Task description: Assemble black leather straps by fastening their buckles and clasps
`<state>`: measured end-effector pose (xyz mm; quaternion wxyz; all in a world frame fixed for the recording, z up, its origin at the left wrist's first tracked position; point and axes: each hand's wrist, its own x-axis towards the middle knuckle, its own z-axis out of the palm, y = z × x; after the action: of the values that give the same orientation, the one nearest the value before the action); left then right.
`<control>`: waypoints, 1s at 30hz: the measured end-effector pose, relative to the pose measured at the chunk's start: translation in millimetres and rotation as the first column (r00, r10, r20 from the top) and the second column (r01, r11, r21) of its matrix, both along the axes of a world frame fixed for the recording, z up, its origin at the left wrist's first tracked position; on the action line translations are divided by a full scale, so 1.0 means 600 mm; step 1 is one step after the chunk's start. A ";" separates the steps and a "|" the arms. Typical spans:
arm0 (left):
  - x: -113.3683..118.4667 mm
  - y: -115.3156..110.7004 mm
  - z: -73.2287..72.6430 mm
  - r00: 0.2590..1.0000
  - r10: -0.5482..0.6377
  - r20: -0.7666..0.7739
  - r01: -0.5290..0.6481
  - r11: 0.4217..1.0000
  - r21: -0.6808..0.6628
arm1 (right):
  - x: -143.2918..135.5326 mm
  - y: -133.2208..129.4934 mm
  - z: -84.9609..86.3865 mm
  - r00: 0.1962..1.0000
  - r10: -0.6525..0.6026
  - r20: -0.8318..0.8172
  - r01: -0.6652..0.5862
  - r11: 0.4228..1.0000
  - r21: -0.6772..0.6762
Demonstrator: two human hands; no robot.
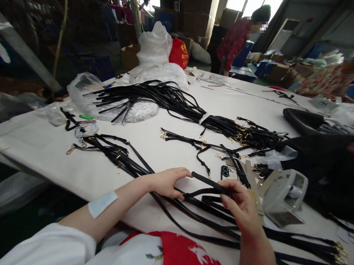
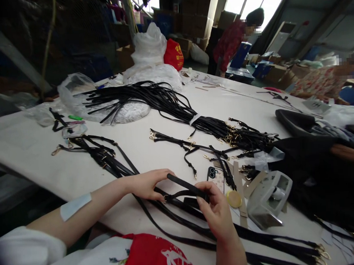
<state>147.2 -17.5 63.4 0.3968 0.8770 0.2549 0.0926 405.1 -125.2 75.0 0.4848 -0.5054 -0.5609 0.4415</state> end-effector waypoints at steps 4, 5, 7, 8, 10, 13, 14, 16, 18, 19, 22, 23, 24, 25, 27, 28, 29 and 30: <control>0.031 -0.011 -0.022 0.990 -0.133 0.041 0.137 0.982 -0.128 | 0.000 0.001 0.005 0.986 0.006 -0.165 0.000 0.999 0.035; 0.036 -0.014 -0.030 0.991 -0.130 0.021 0.131 0.973 -0.188 | 0.002 0.000 0.005 0.982 -0.007 -0.189 0.014 0.999 0.038; 0.039 -0.019 -0.041 0.996 -0.087 -0.020 0.077 0.948 -0.310 | 0.013 -0.001 0.005 0.980 -0.053 -0.193 0.062 0.997 0.039; 0.037 -0.019 -0.042 0.998 -0.062 -0.026 0.048 0.929 -0.367 | 0.019 -0.002 0.005 0.983 -0.075 -0.168 0.083 0.996 0.040; 0.028 -0.016 -0.035 0.999 -0.040 -0.009 0.032 0.896 -0.444 | 0.032 -0.003 0.005 0.993 -0.096 -0.062 0.098 0.994 0.040; 0.012 -0.005 -0.008 0.999 -0.047 -0.001 0.042 0.897 -0.439 | 0.040 0.001 0.005 0.977 -0.101 0.185 0.102 0.995 0.004; 0.009 -0.002 0.002 0.999 -0.048 -0.012 0.039 0.910 -0.412 | 0.038 0.004 0.005 0.958 -0.093 0.270 0.102 0.995 -0.021; 0.008 0.000 0.020 0.998 -0.049 -0.030 0.036 0.936 -0.349 | 0.028 0.012 0.006 0.908 -0.037 0.417 0.070 0.995 -0.064; 0.013 -0.003 0.034 0.997 -0.063 -0.039 0.050 0.963 -0.266 | 0.015 0.018 0.007 0.860 0.034 0.508 0.010 0.996 -0.083; 0.018 -0.007 0.039 0.997 -0.070 -0.043 0.060 0.975 -0.215 | 0.009 0.020 0.007 0.843 0.058 0.534 -0.015 0.996 -0.085; 0.036 -0.019 0.051 0.995 -0.083 -0.062 0.079 0.995 -0.060 | -0.002 0.021 0.008 0.818 0.100 0.567 -0.049 0.993 -0.106; 0.042 -0.023 0.054 0.994 -0.083 -0.071 0.083 0.996 -0.014 | -0.003 0.020 0.009 0.812 0.118 0.571 -0.059 0.991 -0.121; 0.047 -0.027 0.056 0.994 -0.081 -0.080 0.083 0.996 0.029 | -0.004 0.019 0.010 0.808 0.135 0.573 -0.071 0.989 -0.133; 0.052 -0.030 0.057 0.993 -0.076 -0.088 0.083 0.994 0.070 | -0.004 0.017 0.011 0.805 0.154 0.573 -0.086 0.986 -0.143; 0.060 -0.035 0.059 0.993 -0.064 -0.098 0.078 0.987 0.142 | -0.005 0.013 0.013 0.807 0.189 0.560 -0.117 0.980 -0.161; 0.062 -0.037 0.060 0.993 -0.058 -0.102 0.075 0.982 0.172 | -0.005 0.012 0.014 0.812 0.209 0.546 -0.135 0.976 -0.173; 0.064 -0.038 0.062 0.993 -0.053 -0.105 0.073 0.977 0.198 | -0.006 0.010 0.015 0.818 0.229 0.528 -0.152 0.971 -0.186; 0.065 -0.039 0.064 0.993 -0.052 -0.107 0.075 0.973 0.220 | -0.007 0.009 0.016 0.824 0.247 0.510 -0.167 0.966 -0.198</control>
<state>186.3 -40.8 101.9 0.2850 0.9273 0.2344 0.0637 401.2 -119.8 84.3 0.2223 -0.5773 -0.6908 0.3743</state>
